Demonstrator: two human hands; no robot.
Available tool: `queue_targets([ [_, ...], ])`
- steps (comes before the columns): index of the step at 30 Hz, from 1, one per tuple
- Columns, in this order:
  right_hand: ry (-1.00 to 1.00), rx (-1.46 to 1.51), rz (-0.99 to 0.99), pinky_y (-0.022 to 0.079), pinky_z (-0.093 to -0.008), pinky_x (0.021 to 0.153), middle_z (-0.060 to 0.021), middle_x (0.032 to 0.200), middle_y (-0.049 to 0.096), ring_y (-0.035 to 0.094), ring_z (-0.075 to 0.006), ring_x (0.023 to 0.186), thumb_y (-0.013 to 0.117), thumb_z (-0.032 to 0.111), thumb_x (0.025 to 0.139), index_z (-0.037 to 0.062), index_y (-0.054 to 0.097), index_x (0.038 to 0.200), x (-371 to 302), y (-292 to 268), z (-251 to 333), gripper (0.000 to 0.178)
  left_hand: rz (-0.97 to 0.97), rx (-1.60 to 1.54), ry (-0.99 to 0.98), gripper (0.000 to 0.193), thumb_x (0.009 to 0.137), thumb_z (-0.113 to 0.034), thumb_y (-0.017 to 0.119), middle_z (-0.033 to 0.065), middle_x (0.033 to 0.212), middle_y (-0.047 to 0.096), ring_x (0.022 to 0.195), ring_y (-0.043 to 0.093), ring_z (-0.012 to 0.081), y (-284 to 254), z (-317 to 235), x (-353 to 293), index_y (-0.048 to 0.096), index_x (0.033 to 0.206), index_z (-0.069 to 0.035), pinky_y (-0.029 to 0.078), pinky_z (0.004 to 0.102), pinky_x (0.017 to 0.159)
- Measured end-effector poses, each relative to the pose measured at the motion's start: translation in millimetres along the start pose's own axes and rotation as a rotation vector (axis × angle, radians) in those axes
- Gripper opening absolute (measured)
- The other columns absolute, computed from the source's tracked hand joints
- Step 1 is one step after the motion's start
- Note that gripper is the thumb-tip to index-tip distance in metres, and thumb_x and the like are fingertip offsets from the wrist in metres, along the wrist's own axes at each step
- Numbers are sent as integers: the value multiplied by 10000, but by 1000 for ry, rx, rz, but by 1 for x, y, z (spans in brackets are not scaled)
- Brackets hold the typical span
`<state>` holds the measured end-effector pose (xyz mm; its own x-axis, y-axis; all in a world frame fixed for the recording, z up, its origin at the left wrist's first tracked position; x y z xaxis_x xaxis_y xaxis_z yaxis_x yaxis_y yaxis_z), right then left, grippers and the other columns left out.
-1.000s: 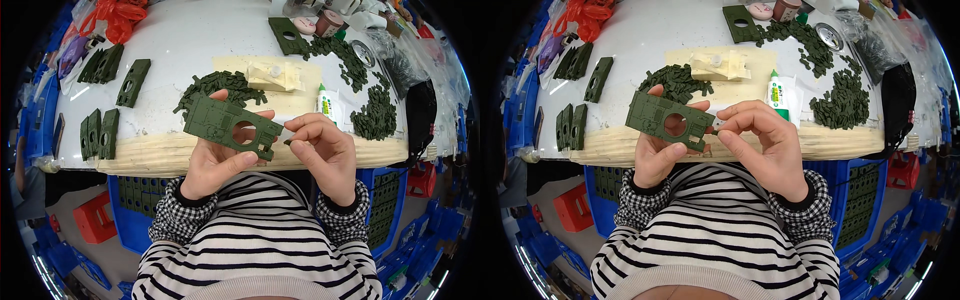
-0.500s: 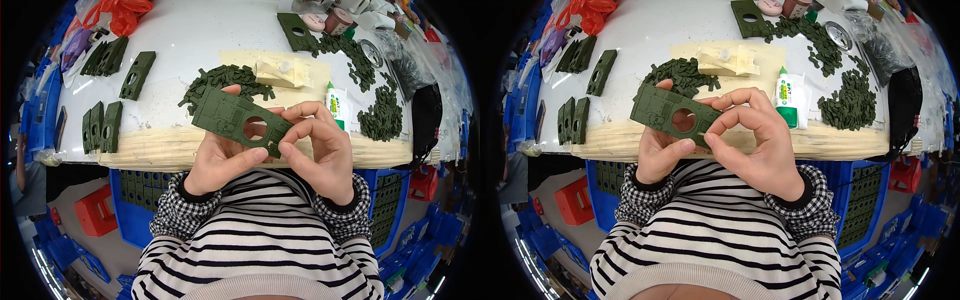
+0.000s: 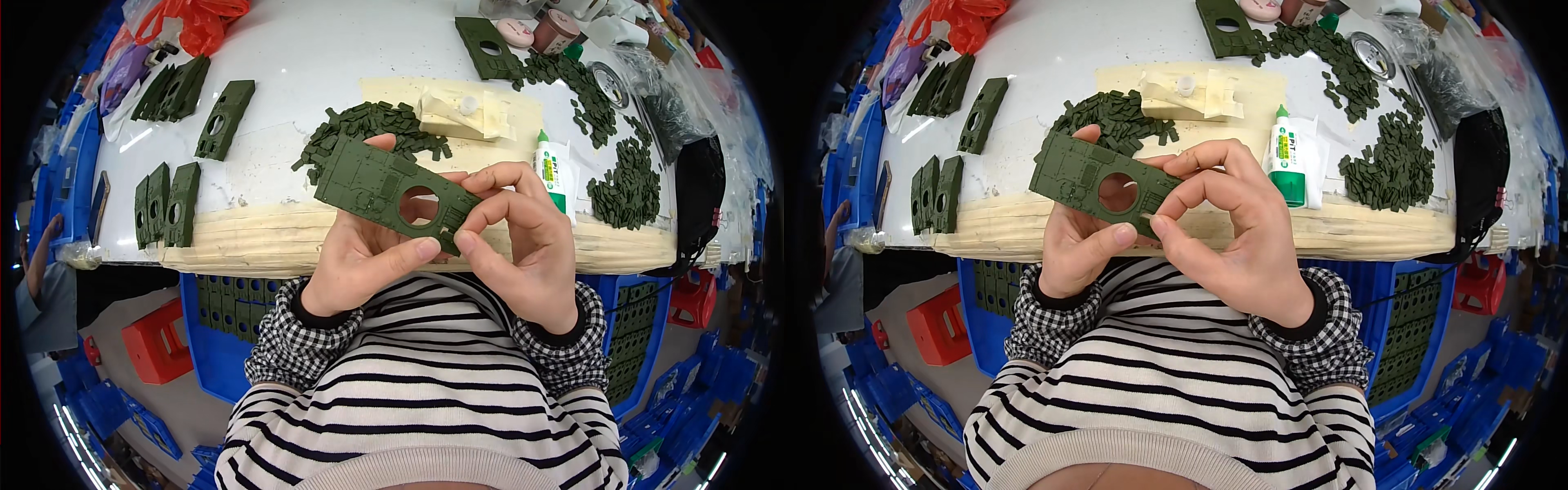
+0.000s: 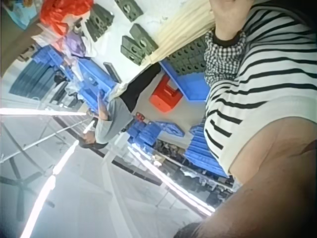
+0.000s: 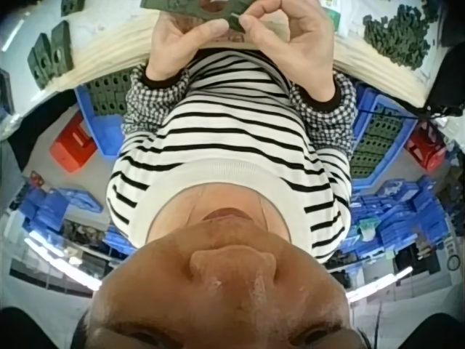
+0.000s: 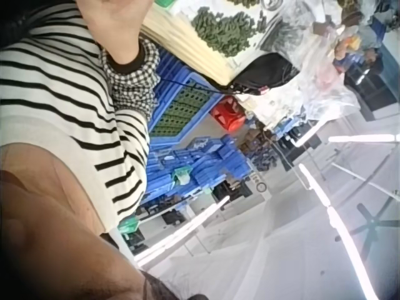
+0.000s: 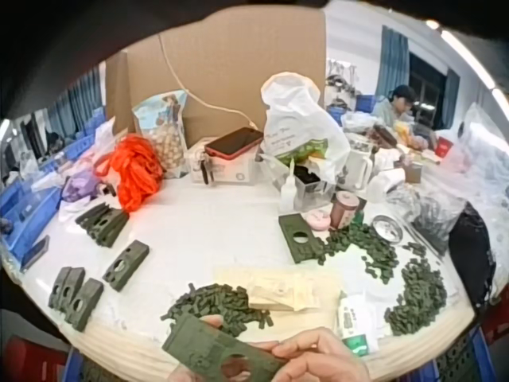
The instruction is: Assembling plastic toy tank parts by applying glue and decorative modeling powder.
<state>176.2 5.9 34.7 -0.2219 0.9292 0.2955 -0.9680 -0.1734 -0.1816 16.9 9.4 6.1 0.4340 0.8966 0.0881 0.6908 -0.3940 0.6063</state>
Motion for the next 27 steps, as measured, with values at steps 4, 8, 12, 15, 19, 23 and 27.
queue_targets([
  [4, -16, -25, -5, 434, -323, 881, -113, 1020, 565, 554, -214, 996, 680, 37, 714, 26, 612, 738, 0, 0, 0, 73, -17, -3, -9, 827, 841, 64, 541, 234, 1342, 389, 1183, 483, 269, 1, 0, -1, 27, 1444, -172, 523, 428, 907],
  [8, -37, -57, -20, 443, -319, 865, -118, 1010, 574, 559, -219, 981, 683, 34, 699, 23, 606, 737, 1, 1, 2, 87, -16, 4, -1, 821, 841, 61, 544, 233, 1338, 393, 1183, 486, 266, 1, -1, 0, 35, 1443, -170, 523, 423, 909],
  [12, -52, -70, -20, 449, -319, 857, -119, 1004, 574, 564, -224, 976, 682, 29, 692, 20, 602, 736, 1, 0, 2, 92, -7, 26, 20, 816, 842, 56, 547, 234, 1331, 403, 1179, 491, 265, 0, 1, 0, 39, 1441, -166, 524, 420, 910],
  [15, -51, -66, -21, 451, -318, 853, -117, 997, 571, 568, -226, 974, 681, 25, 689, 18, 601, 737, 1, 0, 1, 93, -10, 24, 13, 816, 841, 54, 551, 233, 1329, 407, 1179, 492, 265, 0, 2, 0, 41, 1441, -163, 523, 418, 910],
  [19, -53, -90, -16, 453, -320, 846, -115, 984, 566, 573, -229, 971, 679, 16, 683, 16, 598, 732, 1, -1, 4, 95, 3, 87, 21, 832, 834, 6, 574, 232, 1345, 408, 1223, 460, 319, -2, 3, 0, 46, 1448, -187, 492, 446, 944],
  [23, -14, -180, 84, 415, -338, 907, -113, 1044, 495, 550, -257, 1087, 653, -22, 721, 1, 588, 739, 1, -3, 9, 71, -19, 99, 0, 844, 826, -3, 575, 234, 1354, 407, 1244, 445, 344, 0, 2, -1, 40, 1450, -194, 471, 458, 966],
  [27, -67, -219, 69, 440, -333, 871, -119, 1032, 504, 564, -259, 1074, 662, -26, 713, 1, 590, 738, 0, -3, 8, 81, 30, 108, 56, 802, 846, 60, 548, 230, 1340, 408, 1191, 487, 260, -1, 3, 1, 53, 1437, -160, 490, 381, 937],
])
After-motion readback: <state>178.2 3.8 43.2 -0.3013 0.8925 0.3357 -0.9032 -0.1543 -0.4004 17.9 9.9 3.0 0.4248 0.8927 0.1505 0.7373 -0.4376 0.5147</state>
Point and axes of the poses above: each hand's wrist, its own x-axis towards the middle knuckle, its own y-axis out of the palm, z = x × y, the point moved 3 cm from there along x, towards the middle knuckle
